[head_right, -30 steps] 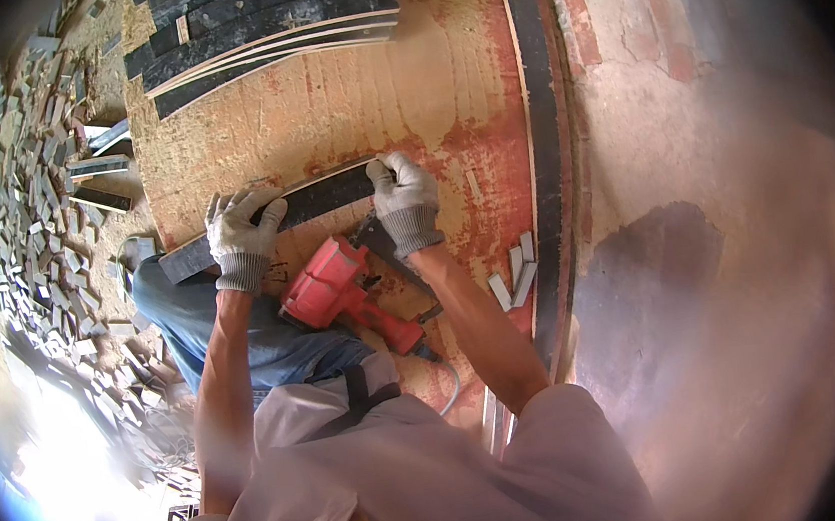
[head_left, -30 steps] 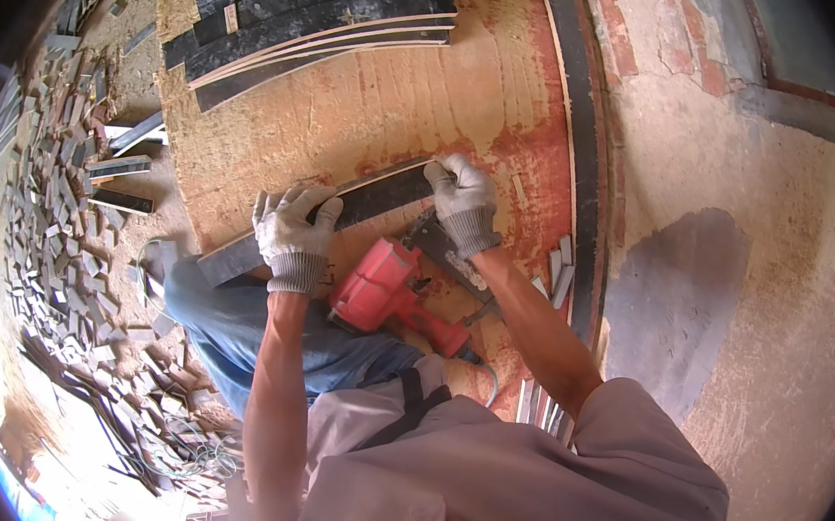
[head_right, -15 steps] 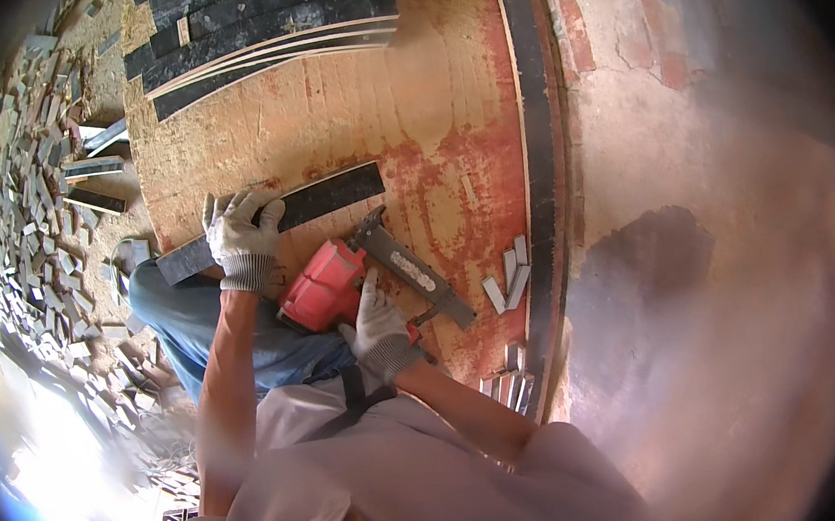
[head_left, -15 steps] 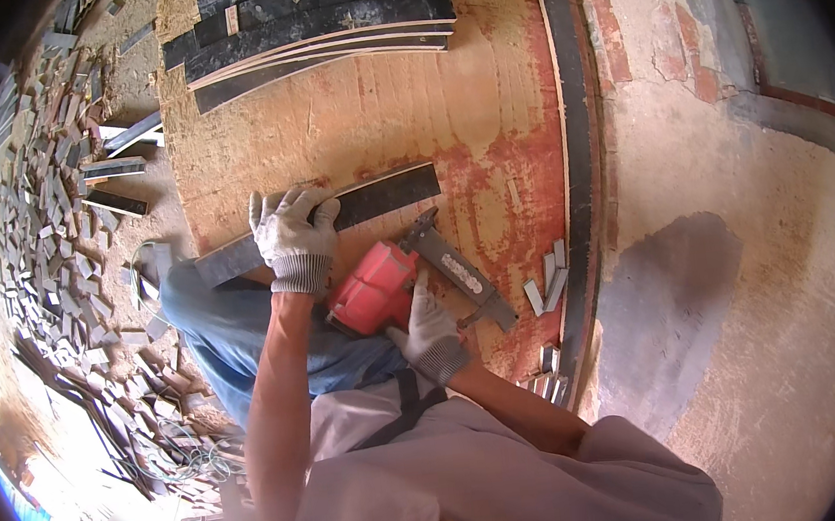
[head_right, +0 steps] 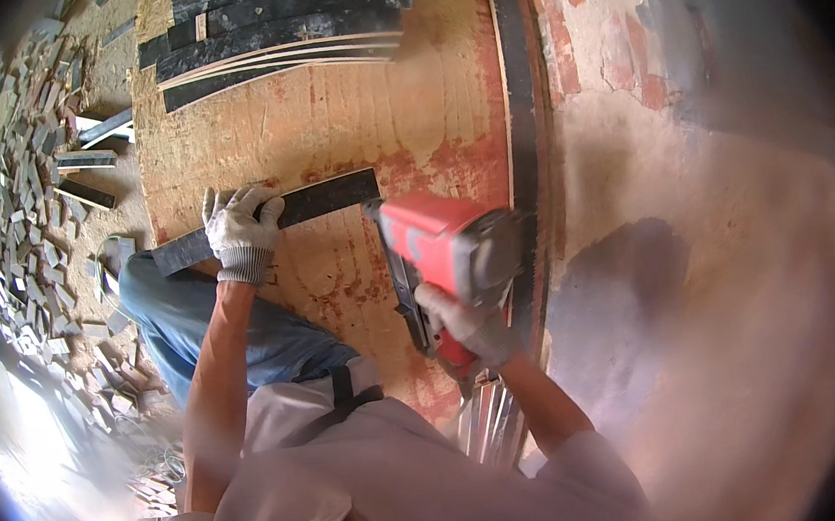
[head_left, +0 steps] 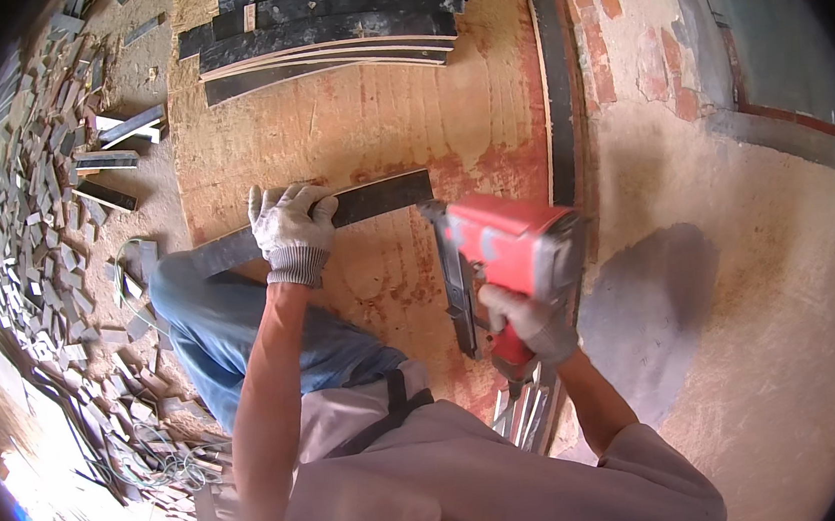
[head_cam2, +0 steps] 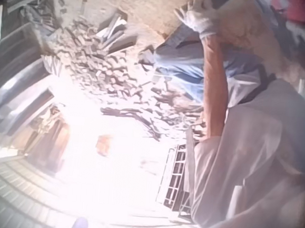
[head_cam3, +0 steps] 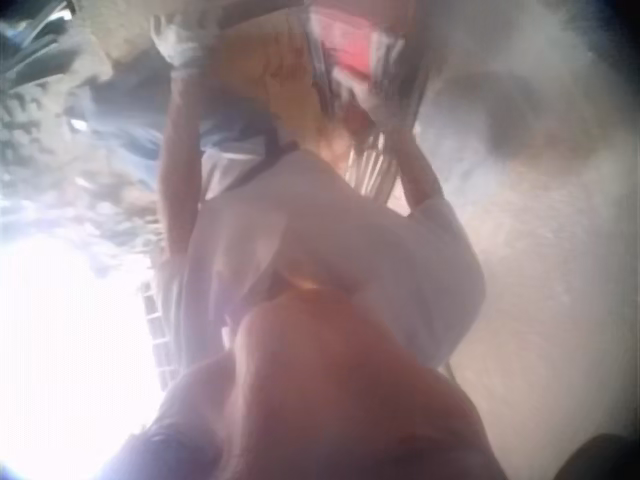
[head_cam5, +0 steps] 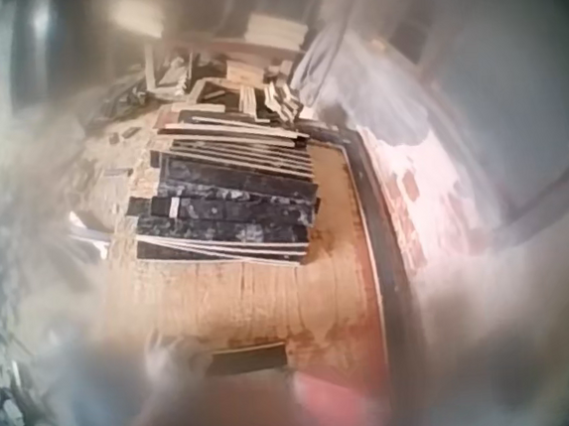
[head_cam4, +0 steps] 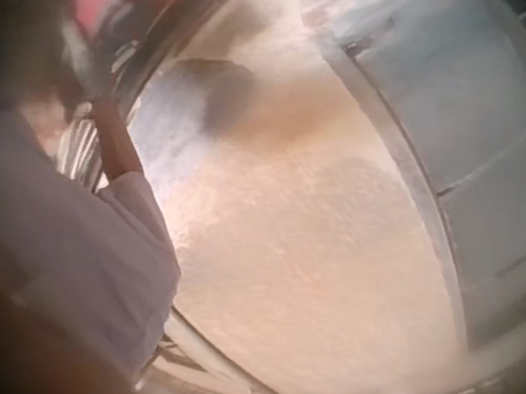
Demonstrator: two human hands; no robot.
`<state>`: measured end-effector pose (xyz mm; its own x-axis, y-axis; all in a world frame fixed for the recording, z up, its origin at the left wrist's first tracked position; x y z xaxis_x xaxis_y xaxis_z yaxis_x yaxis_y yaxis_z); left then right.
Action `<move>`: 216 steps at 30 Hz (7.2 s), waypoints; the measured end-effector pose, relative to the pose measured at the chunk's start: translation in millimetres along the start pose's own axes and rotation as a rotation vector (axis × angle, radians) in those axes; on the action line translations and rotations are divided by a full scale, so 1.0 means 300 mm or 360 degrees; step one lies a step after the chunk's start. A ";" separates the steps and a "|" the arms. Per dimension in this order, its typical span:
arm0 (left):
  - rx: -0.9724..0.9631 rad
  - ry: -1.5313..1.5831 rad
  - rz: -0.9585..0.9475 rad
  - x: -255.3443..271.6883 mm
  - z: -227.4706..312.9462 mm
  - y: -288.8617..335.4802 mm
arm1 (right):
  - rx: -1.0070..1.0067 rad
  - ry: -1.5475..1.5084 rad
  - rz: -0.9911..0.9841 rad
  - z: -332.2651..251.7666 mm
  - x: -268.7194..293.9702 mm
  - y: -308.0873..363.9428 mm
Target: The person sits on the floor and installs dark wooden planks onto a subfloor using a red nail gun. They repeatedly pick up planks, align them, and fasten them in place.
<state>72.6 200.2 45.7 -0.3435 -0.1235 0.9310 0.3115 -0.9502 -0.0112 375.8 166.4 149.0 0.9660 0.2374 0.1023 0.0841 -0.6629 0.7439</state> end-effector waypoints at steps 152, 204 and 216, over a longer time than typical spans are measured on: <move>0.0863 0.1793 0.0045 0.089 -0.573 0.336 | 0.0468 0.1373 0.0319 0.362 -0.221 0.025; 0.0897 0.0423 0.0317 0.025 -0.577 0.147 | 0.1072 -0.0241 -0.0079 0.181 -0.013 -0.638; 0.1023 0.0757 0.0225 -0.008 -0.573 0.170 | 0.1228 0.0113 0.0126 0.022 -0.029 -0.611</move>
<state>-62.9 103.0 -19.7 -0.5577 -0.4761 0.6799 0.7784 -0.5843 0.2293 353.7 281.2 7.6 0.9604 0.1967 0.1974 0.1873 -0.9801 0.0651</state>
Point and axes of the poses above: each hand's wrist, its own y-axis away from the middle knuckle, its own x-axis out of the back of the hand, z = x × y, the point moved 8 cm from there along -y, towards the middle knuckle, and after that the axes turned 15 degrees about -y, right-handed, at the moved point
